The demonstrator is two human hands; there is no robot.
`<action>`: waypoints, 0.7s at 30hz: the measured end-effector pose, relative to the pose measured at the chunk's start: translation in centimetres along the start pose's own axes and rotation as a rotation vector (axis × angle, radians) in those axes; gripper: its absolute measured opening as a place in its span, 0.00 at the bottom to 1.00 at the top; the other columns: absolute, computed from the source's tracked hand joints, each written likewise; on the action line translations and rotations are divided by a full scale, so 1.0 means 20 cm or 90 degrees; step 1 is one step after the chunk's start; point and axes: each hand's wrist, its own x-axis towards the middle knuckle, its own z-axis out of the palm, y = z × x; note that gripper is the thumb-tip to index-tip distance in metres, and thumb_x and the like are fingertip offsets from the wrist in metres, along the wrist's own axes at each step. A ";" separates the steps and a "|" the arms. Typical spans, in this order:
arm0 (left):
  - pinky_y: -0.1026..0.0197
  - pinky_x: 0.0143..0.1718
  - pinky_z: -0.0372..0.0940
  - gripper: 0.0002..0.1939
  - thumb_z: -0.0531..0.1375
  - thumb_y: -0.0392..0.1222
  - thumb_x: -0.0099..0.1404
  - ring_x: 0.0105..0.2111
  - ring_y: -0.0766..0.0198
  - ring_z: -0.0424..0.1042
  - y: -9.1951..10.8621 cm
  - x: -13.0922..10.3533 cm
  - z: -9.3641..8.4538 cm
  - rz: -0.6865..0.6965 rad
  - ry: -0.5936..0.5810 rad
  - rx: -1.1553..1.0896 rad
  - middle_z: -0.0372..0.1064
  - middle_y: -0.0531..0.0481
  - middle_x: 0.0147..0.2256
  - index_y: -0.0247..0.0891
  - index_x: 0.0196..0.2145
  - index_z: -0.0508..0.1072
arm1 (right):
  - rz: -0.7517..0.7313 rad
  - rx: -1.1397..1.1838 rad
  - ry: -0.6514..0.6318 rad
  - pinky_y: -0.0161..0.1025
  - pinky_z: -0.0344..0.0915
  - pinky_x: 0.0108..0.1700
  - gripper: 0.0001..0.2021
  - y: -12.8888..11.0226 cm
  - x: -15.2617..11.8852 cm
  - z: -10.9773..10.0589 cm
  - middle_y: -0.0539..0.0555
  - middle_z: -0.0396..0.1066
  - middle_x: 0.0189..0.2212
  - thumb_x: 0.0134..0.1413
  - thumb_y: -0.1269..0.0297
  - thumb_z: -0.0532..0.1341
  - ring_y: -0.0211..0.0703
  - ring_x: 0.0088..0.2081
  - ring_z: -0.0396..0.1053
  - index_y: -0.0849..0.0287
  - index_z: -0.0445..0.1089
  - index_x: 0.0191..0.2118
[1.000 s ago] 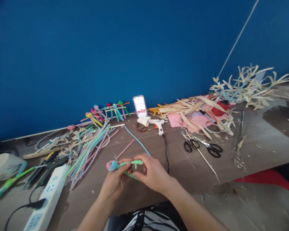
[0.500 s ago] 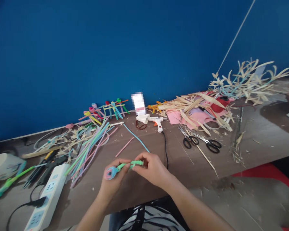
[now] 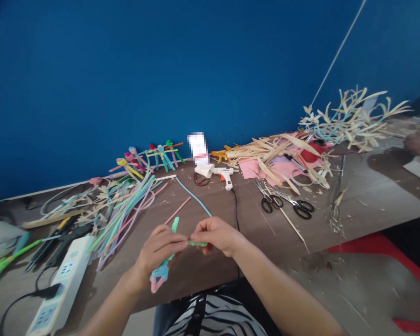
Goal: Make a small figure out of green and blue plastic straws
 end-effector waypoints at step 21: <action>0.67 0.25 0.60 0.04 0.62 0.37 0.48 0.23 0.67 0.66 0.10 0.10 0.09 -0.478 0.283 -0.388 0.69 0.52 0.22 0.35 0.25 0.74 | -0.478 -0.637 0.223 0.40 0.59 0.41 0.09 0.01 -0.09 0.04 0.55 0.62 0.34 0.49 0.73 0.55 0.43 0.38 0.60 0.58 0.66 0.38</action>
